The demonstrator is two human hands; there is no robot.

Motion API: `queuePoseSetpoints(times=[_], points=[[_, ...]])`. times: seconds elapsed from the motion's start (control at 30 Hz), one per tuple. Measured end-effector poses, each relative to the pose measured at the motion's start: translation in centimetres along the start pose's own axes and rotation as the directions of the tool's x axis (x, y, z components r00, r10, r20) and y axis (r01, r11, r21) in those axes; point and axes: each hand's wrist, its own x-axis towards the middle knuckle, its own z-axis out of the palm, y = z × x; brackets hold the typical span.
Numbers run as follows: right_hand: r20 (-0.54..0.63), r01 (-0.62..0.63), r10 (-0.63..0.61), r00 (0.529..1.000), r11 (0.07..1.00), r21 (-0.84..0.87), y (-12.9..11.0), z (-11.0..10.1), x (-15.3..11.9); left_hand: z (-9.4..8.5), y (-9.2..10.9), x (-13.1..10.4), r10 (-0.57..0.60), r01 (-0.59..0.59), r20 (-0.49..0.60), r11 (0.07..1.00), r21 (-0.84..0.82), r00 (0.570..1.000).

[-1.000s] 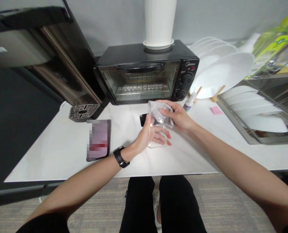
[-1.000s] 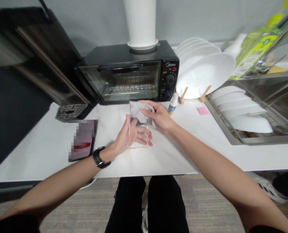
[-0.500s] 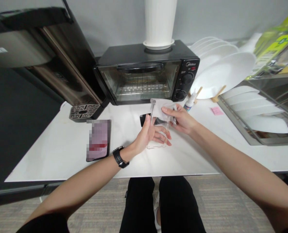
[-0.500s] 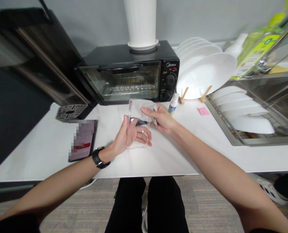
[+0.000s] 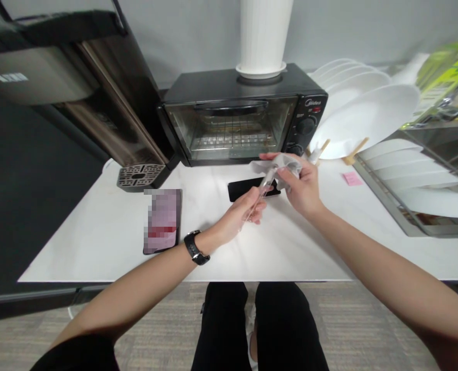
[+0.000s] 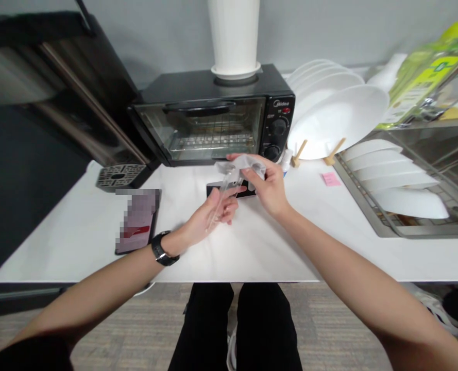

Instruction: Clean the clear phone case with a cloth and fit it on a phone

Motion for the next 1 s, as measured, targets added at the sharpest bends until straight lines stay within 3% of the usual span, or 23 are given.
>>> queuePoseSetpoints(times=[0.1, 0.27, 0.4, 0.6, 0.8, 1.0], points=[[0.022, 0.089, -0.088, 0.996, 0.994, -0.058, -1.0, 0.2, -0.6, -0.2, -0.3, 0.0, 0.084, -0.08, -0.025, 0.989, 0.121, 0.996], [0.096, 0.217, -0.199, 0.975, 0.946, -0.242, -1.4, -0.2, -0.8, -1.2, -1.3, 0.2, 0.056, -0.055, -0.005, 0.989, 0.135, 0.998], [0.222, 0.278, -0.205, 0.953, 0.884, -0.377, -1.2, -0.3, -0.7, -1.2, -0.9, 0.1, 0.034, -0.034, 0.003, 0.997, 0.074, 0.999], [0.235, 0.31, -0.213, 0.948, 0.776, -0.55, -1.3, -0.2, -0.5, -0.4, 0.5, -0.1, -0.039, 0.039, 0.041, 0.999, 0.001, 0.998], [0.255, 0.328, -0.21, 0.944, 0.693, -0.643, -0.3, -0.9, 0.2, -0.7, 0.3, 0.0, -0.023, 0.023, 0.015, 0.999, 0.041, 1.0], [0.402, 0.411, -0.148, 0.904, 0.561, -0.719, 0.4, -0.2, 0.0, -0.7, 0.0, 0.2, 0.084, -0.093, -0.049, 0.965, -0.245, 0.995]])
